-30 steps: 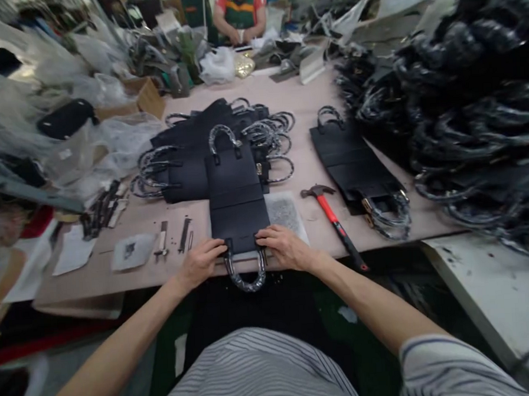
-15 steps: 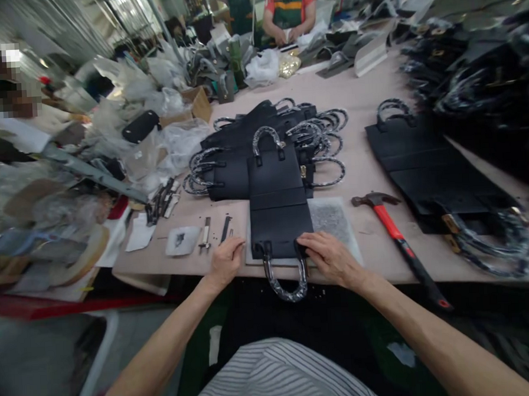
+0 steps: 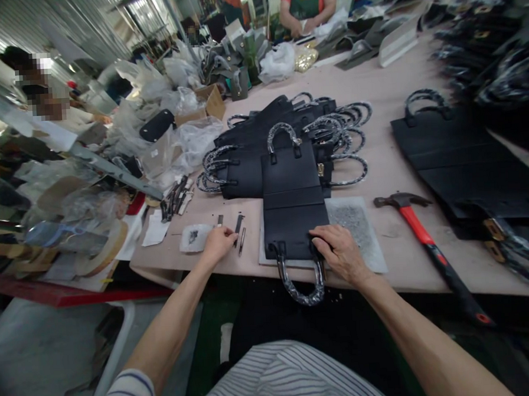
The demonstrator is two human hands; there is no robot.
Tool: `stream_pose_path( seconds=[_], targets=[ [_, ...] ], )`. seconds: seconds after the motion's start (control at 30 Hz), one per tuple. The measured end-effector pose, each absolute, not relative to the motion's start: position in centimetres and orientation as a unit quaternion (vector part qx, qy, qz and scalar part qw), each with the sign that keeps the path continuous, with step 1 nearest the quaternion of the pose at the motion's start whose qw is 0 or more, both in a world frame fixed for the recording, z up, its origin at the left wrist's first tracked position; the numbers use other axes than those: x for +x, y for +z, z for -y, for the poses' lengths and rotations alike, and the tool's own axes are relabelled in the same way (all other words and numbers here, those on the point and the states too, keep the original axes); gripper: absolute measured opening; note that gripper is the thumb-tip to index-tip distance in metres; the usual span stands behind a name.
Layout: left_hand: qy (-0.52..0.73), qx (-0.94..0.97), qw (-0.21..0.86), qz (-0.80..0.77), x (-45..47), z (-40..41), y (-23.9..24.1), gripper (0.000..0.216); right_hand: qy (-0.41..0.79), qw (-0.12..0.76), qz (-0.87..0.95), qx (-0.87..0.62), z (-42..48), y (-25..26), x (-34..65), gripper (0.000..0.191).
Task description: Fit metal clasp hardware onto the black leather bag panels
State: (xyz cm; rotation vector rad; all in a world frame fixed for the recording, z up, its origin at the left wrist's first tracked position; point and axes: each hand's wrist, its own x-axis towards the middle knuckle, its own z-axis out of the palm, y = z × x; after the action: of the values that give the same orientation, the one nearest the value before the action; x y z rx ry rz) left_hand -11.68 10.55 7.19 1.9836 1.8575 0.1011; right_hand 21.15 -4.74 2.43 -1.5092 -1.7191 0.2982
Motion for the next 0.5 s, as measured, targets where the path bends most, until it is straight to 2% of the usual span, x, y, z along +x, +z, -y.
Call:
stream_pose_path(
  seconds=[0.23, 0.5],
  targets=[
    [-0.099, 0.714, 0.168, -0.672, -9.3, -11.7, 7.7, 0.025, 0.115, 0.407, 0.678, -0.601, 4.7, 3.1, 20.7, 0.027],
    [-0.062, 0.685, 0.225, -0.69, -9.1, -13.8, 6.3, 0.016, 0.117, 0.408, 0.674, -0.605, 4.8, 3.3, 20.7, 0.024]
  ],
)
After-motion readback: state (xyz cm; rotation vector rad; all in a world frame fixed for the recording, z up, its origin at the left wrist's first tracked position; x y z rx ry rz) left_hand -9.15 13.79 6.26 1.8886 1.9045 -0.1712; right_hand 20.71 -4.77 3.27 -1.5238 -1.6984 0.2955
